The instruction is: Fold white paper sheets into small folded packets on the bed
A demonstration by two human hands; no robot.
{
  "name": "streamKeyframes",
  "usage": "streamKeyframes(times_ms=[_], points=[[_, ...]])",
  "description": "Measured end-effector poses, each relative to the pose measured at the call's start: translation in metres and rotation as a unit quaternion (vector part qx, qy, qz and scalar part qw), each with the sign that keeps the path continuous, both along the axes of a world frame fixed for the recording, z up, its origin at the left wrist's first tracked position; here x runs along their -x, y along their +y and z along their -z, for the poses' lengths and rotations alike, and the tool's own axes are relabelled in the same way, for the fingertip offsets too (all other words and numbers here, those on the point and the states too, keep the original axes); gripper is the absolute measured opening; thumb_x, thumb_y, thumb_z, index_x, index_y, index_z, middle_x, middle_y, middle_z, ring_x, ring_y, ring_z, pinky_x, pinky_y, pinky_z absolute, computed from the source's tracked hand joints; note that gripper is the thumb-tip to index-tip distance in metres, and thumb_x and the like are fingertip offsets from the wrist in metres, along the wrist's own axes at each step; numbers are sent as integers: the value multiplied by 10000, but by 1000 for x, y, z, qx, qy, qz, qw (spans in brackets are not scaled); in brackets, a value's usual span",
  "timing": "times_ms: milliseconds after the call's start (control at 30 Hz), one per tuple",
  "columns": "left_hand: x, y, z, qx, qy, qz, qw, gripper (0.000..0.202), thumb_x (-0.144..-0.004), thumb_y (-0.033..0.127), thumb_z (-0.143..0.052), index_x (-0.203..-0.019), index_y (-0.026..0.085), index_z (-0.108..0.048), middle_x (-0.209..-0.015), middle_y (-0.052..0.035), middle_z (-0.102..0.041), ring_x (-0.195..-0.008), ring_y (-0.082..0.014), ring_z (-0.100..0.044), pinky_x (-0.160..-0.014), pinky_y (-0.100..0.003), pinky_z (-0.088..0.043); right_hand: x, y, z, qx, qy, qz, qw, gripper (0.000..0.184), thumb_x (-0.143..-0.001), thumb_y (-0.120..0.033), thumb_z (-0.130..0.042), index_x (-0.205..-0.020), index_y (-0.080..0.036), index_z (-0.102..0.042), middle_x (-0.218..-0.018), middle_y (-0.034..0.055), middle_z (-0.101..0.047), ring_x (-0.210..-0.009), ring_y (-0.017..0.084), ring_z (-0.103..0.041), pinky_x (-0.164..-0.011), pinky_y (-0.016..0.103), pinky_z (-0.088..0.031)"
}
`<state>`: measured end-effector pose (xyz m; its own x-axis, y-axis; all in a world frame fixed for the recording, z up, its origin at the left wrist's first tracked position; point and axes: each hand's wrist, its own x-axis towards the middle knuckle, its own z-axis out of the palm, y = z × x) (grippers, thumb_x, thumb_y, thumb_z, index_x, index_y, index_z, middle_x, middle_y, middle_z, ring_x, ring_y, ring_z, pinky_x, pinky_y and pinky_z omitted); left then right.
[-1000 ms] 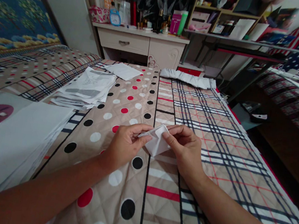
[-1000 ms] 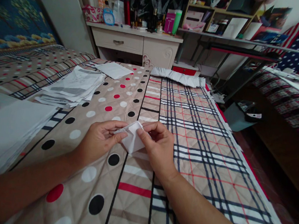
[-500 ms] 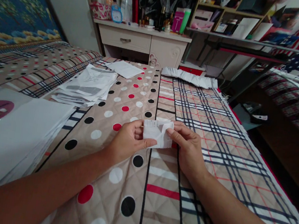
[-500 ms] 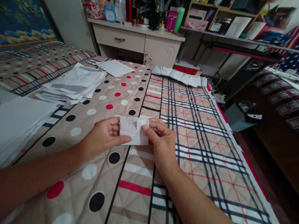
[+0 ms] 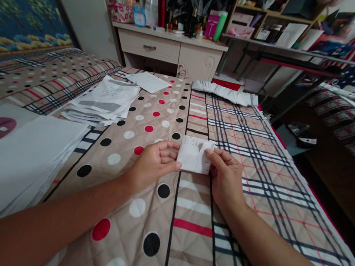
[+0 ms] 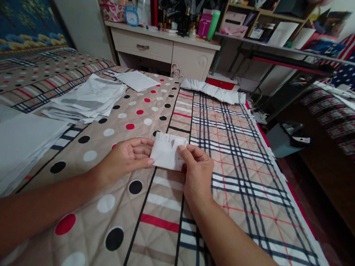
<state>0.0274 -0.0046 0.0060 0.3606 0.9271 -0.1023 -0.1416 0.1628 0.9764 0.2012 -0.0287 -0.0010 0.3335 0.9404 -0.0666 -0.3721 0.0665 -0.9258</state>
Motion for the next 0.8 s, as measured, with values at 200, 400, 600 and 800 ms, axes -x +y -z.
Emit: streamKeyframes(times_ms=[200, 400, 600, 800], points=[[6, 6, -1, -112, -51, -192, 974, 361, -716, 279, -779, -1001, 150, -597, -834, -22, -707, -727, -129, -679, -661, -227, -560, 1, -3, -5, 44, -73, -125, 988, 244, -669, -314, -805, -592, -166, -626, -550, -11, -619, -503, 97, -531, -511, 210, -422], [5, 8, 4, -51, -46, -170, 983, 355, -674, 343, -813, -931, 128, -696, -821, -44, -729, -655, -117, -655, -629, -225, -539, 5, -8, -7, 26, -96, -146, 984, 243, -685, -336, -796, -584, -166, -656, -589, 5, -650, -548, 106, -559, -562, 220, -445], [7, 7, 1, -29, -37, -166, 985, 229, -709, 329, -773, -797, 126, -712, -701, -24, -706, -570, -105, -614, -574, -223, -515, 4, -8, -7, 28, -90, -146, 985, 225, -667, -317, -805, -569, -170, -667, -589, -2, -625, -553, 104, -534, -539, 215, -416], [7, 4, -2, -25, -45, -150, 987, 265, -754, 377, -708, -715, 120, -657, -633, -17, -658, -546, -108, -588, -542, -219, -494, 4, -10, -5, 30, -97, -148, 984, 261, -695, -337, -783, -550, -176, -638, -576, 0, -608, -555, 124, -538, -533, 236, -421]])
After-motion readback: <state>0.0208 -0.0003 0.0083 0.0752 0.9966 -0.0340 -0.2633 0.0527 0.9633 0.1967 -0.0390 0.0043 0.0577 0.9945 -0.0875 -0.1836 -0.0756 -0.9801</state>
